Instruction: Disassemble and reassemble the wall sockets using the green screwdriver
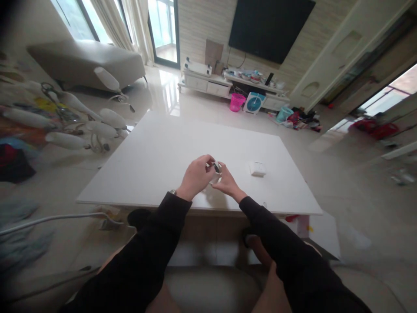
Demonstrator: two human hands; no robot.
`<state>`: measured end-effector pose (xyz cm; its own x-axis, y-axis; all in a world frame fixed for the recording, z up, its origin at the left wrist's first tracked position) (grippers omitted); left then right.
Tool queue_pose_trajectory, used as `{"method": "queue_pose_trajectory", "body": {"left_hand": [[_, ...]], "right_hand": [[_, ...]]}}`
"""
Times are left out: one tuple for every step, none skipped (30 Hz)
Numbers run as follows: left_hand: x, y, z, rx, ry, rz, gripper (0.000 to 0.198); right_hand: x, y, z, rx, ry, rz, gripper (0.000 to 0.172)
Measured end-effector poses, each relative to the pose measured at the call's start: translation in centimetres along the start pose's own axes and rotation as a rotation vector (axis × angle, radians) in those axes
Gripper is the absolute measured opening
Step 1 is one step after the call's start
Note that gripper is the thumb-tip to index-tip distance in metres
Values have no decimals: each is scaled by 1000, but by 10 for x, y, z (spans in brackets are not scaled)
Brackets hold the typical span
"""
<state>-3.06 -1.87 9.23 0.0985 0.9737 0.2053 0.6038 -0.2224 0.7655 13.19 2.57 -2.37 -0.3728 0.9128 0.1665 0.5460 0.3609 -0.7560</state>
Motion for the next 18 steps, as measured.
{"method": "queue_pose_trajectory", "body": {"left_hand": [[0,-2,1,4,2,4,16],[0,-4,1,13,3,5,17],[1,-5,2,25,4,5,17],[1,-7,4,38,0,-1,17],[2,-9,5,52,-11,-6,17],[3,-11,7,67,-21,-13,17],[3,-12,8,81,-34,-18,17],[4,-14,10,96,-46,-22,17],[4,-15,11,112,-59,-27,17],[4,-16,12,127,-73,-30,17],[4,-17,13,141,-87,-34,17],[4,-18,14,153,-101,-36,17],[4,-19,14,163,-115,-36,17],[4,-20,15,171,-128,-36,17],[4,-20,16,178,-140,-35,17],[4,-21,17,185,-149,-36,17],[4,-22,17,189,-157,-39,17],[3,-22,17,192,-163,-43,18]], "right_hand": [[-11,10,-11,3,13,22,100],[-22,20,-20,9,25,48,103],[-32,28,-26,15,22,76,105],[-41,36,-30,19,22,102,105],[-49,42,-31,24,18,124,106],[-55,47,-31,30,17,140,107],[-59,50,-30,38,17,151,107],[-62,53,-26,47,13,159,109],[-64,54,-22,59,7,161,110],[-64,55,-17,73,-6,158,111],[-64,55,-11,85,-25,149,112],[-64,55,-6,95,-43,135,113],[-64,54,-1,100,-57,119,112],[-63,54,2,102,-67,104,112],[-63,54,5,103,-74,93,110],[-62,53,6,101,-83,86,110],[-62,53,6,94,-93,87,110],[-62,52,4,79,-101,96,112]]}}
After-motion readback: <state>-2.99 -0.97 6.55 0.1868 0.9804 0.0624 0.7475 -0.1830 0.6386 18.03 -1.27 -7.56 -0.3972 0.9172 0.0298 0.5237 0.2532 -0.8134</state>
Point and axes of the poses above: each hand's wrist, its own x-axis towards the middle knuckle, its own z-axis out of the palm, y = z × x, the point moved 5 cm from there along x, towards the middle knuckle, and after that the axes turned 2 degrees about -z, right-handed, at the moved point
